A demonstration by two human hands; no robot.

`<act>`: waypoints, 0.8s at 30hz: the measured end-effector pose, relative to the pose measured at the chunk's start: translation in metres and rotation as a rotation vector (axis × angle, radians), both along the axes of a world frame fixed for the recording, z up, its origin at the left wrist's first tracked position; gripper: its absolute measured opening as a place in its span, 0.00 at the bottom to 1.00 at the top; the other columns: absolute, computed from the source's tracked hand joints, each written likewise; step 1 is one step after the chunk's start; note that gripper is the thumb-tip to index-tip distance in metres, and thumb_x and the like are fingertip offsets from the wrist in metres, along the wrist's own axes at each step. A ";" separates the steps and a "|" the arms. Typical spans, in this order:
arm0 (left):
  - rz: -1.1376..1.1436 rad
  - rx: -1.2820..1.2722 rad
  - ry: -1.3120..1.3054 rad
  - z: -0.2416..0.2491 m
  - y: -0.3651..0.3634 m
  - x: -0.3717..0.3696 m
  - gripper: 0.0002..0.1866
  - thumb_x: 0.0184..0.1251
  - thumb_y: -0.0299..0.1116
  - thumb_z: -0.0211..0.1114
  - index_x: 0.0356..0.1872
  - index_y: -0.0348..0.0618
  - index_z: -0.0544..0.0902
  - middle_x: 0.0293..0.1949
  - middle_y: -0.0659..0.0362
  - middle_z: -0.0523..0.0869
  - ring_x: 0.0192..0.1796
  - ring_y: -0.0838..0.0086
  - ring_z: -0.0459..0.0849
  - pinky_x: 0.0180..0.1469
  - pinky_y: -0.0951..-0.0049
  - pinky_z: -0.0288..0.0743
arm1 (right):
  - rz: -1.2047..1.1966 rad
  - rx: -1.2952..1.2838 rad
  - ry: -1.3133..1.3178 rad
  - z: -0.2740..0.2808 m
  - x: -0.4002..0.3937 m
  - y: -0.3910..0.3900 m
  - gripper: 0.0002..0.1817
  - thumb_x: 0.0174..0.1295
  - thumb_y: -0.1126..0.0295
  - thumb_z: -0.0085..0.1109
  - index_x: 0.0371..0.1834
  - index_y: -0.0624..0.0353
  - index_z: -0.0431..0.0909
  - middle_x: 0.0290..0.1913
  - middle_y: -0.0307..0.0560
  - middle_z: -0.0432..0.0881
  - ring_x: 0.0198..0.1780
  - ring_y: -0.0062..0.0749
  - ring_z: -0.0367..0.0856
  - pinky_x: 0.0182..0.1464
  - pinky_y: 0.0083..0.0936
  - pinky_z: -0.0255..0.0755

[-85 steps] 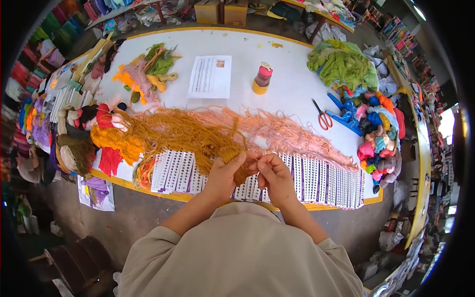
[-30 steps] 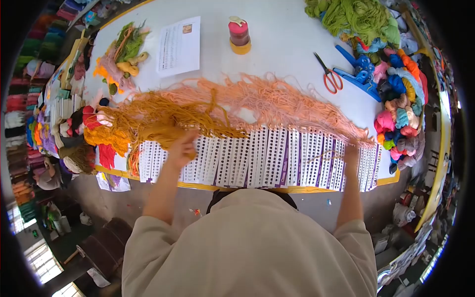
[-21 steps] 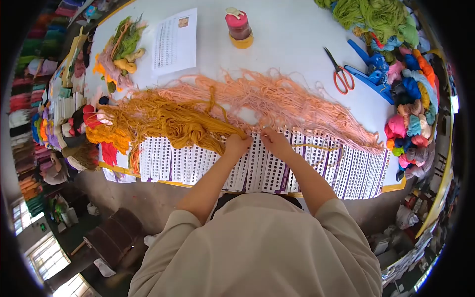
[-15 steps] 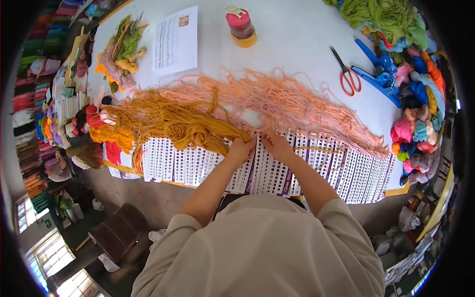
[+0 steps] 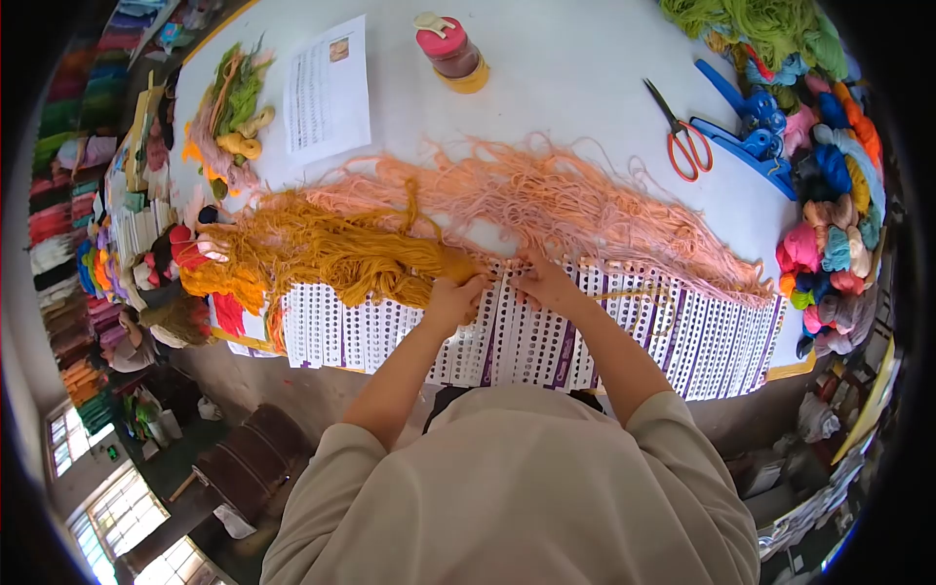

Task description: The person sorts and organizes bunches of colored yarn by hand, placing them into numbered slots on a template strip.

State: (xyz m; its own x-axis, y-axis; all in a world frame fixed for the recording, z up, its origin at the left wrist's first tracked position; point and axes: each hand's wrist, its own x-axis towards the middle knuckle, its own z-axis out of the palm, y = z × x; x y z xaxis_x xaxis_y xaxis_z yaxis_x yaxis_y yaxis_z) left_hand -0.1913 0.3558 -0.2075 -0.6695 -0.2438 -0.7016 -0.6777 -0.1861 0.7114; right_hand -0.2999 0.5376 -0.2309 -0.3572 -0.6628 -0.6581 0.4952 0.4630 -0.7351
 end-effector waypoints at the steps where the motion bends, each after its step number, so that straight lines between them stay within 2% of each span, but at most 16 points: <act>1: 0.112 0.196 -0.032 0.015 -0.002 -0.002 0.05 0.65 0.30 0.61 0.35 0.43 0.82 0.19 0.64 0.77 0.14 0.81 0.65 0.17 0.79 0.57 | -0.017 -0.006 -0.016 0.000 0.001 0.001 0.23 0.64 0.68 0.58 0.60 0.57 0.64 0.24 0.43 0.81 0.17 0.21 0.72 0.20 0.20 0.66; 2: 0.226 0.390 -0.063 0.023 -0.003 -0.002 0.05 0.65 0.31 0.61 0.37 0.43 0.82 0.20 0.64 0.78 0.14 0.81 0.64 0.16 0.79 0.56 | -0.019 -0.010 -0.019 -0.003 0.001 0.001 0.23 0.64 0.68 0.58 0.60 0.57 0.64 0.24 0.43 0.81 0.17 0.21 0.72 0.20 0.20 0.66; 3: 0.225 0.385 -0.067 0.022 -0.002 -0.001 0.05 0.65 0.31 0.61 0.37 0.43 0.82 0.20 0.64 0.78 0.14 0.81 0.64 0.16 0.79 0.56 | -0.014 -0.014 -0.017 -0.006 0.002 0.001 0.23 0.63 0.69 0.58 0.60 0.57 0.64 0.24 0.43 0.81 0.18 0.21 0.72 0.21 0.20 0.66; 5: 0.284 0.662 -0.113 0.020 0.004 -0.001 0.06 0.66 0.31 0.61 0.41 0.44 0.82 0.23 0.63 0.80 0.15 0.82 0.64 0.16 0.81 0.53 | -0.010 -0.018 -0.016 -0.006 0.002 0.000 0.23 0.63 0.70 0.59 0.60 0.57 0.64 0.24 0.43 0.81 0.18 0.21 0.73 0.21 0.20 0.66; 6: 0.210 0.772 -0.042 0.019 0.004 -0.001 0.08 0.66 0.32 0.61 0.44 0.44 0.82 0.27 0.61 0.82 0.18 0.82 0.67 0.17 0.82 0.53 | -0.018 -0.019 -0.018 -0.005 0.002 0.001 0.24 0.62 0.71 0.59 0.61 0.58 0.64 0.25 0.43 0.81 0.18 0.21 0.73 0.22 0.20 0.66; 7: 0.211 0.772 -0.043 0.021 0.004 -0.004 0.08 0.66 0.32 0.61 0.44 0.44 0.82 0.27 0.61 0.82 0.18 0.82 0.67 0.17 0.82 0.53 | -0.025 -0.018 -0.020 -0.004 0.001 0.001 0.24 0.62 0.72 0.59 0.61 0.58 0.64 0.25 0.43 0.81 0.19 0.20 0.73 0.22 0.20 0.67; 10: 0.054 0.619 -0.194 0.022 0.017 -0.013 0.11 0.66 0.34 0.61 0.46 0.43 0.82 0.31 0.61 0.85 0.22 0.79 0.75 0.18 0.78 0.61 | -0.101 -0.108 -0.088 -0.008 0.004 0.002 0.25 0.63 0.71 0.60 0.61 0.58 0.63 0.23 0.41 0.79 0.21 0.19 0.73 0.23 0.18 0.65; 12: -0.310 0.096 -0.134 0.020 0.033 -0.018 0.16 0.65 0.37 0.62 0.52 0.48 0.82 0.32 0.58 0.87 0.20 0.78 0.76 0.18 0.75 0.64 | -0.058 -0.081 -0.045 -0.008 0.002 0.003 0.24 0.63 0.71 0.61 0.60 0.59 0.63 0.23 0.40 0.78 0.21 0.19 0.74 0.23 0.18 0.66; 13: -0.307 0.094 -0.134 0.004 0.032 -0.009 0.16 0.65 0.37 0.62 0.52 0.48 0.82 0.32 0.58 0.87 0.20 0.78 0.76 0.18 0.75 0.64 | -0.017 -0.055 -0.002 -0.008 0.001 0.002 0.23 0.63 0.71 0.61 0.59 0.59 0.64 0.22 0.40 0.78 0.21 0.19 0.74 0.23 0.18 0.66; 15: -0.630 -0.624 0.205 -0.040 0.028 0.014 0.12 0.64 0.38 0.62 0.46 0.49 0.85 0.30 0.60 0.86 0.22 0.77 0.80 0.22 0.72 0.70 | -0.025 -0.063 -0.010 -0.010 0.003 0.002 0.21 0.64 0.70 0.60 0.57 0.60 0.65 0.21 0.41 0.78 0.21 0.20 0.74 0.23 0.18 0.66; 16: -0.629 -0.625 0.205 -0.037 0.023 0.014 0.12 0.64 0.38 0.62 0.46 0.49 0.85 0.30 0.60 0.86 0.22 0.77 0.80 0.22 0.72 0.70 | -0.035 -0.070 -0.019 -0.011 0.003 0.002 0.18 0.65 0.69 0.59 0.54 0.60 0.66 0.21 0.42 0.78 0.20 0.20 0.75 0.23 0.18 0.67; 18: -0.621 -0.930 0.283 -0.016 -0.002 0.015 0.12 0.64 0.39 0.60 0.31 0.41 0.85 0.23 0.60 0.84 0.25 0.75 0.83 0.20 0.72 0.68 | -0.059 -0.038 0.009 -0.011 0.003 -0.003 0.16 0.67 0.68 0.57 0.52 0.60 0.66 0.21 0.43 0.79 0.19 0.21 0.75 0.22 0.19 0.67; 20: 0.067 -0.003 -0.318 0.067 -0.031 -0.009 0.12 0.61 0.40 0.63 0.25 0.43 0.83 0.19 0.62 0.81 0.22 0.79 0.78 0.18 0.76 0.62 | -0.089 -0.014 0.030 -0.014 0.005 -0.005 0.13 0.68 0.67 0.56 0.49 0.61 0.67 0.21 0.44 0.79 0.18 0.22 0.75 0.22 0.19 0.67; 21: 0.187 0.108 -0.158 0.075 -0.055 0.003 0.10 0.60 0.39 0.65 0.26 0.46 0.81 0.20 0.63 0.81 0.19 0.83 0.73 0.17 0.80 0.57 | -0.111 -0.024 0.031 -0.016 0.006 -0.006 0.13 0.68 0.67 0.55 0.48 0.62 0.68 0.20 0.44 0.78 0.17 0.22 0.74 0.20 0.20 0.67; 22: 0.470 0.118 -0.158 0.094 -0.076 0.004 0.07 0.62 0.38 0.64 0.28 0.49 0.80 0.22 0.66 0.79 0.17 0.85 0.69 0.15 0.83 0.55 | -0.132 -0.032 0.032 -0.018 0.008 -0.008 0.12 0.68 0.66 0.55 0.47 0.62 0.69 0.20 0.43 0.78 0.16 0.23 0.73 0.19 0.22 0.66; 24: 0.579 0.314 0.004 0.123 -0.144 0.023 0.06 0.64 0.34 0.61 0.28 0.51 0.76 0.21 0.69 0.75 0.16 0.87 0.62 0.16 0.87 0.50 | -0.110 0.002 0.060 -0.014 0.008 -0.010 0.12 0.68 0.66 0.55 0.47 0.62 0.69 0.19 0.43 0.78 0.15 0.23 0.73 0.18 0.22 0.66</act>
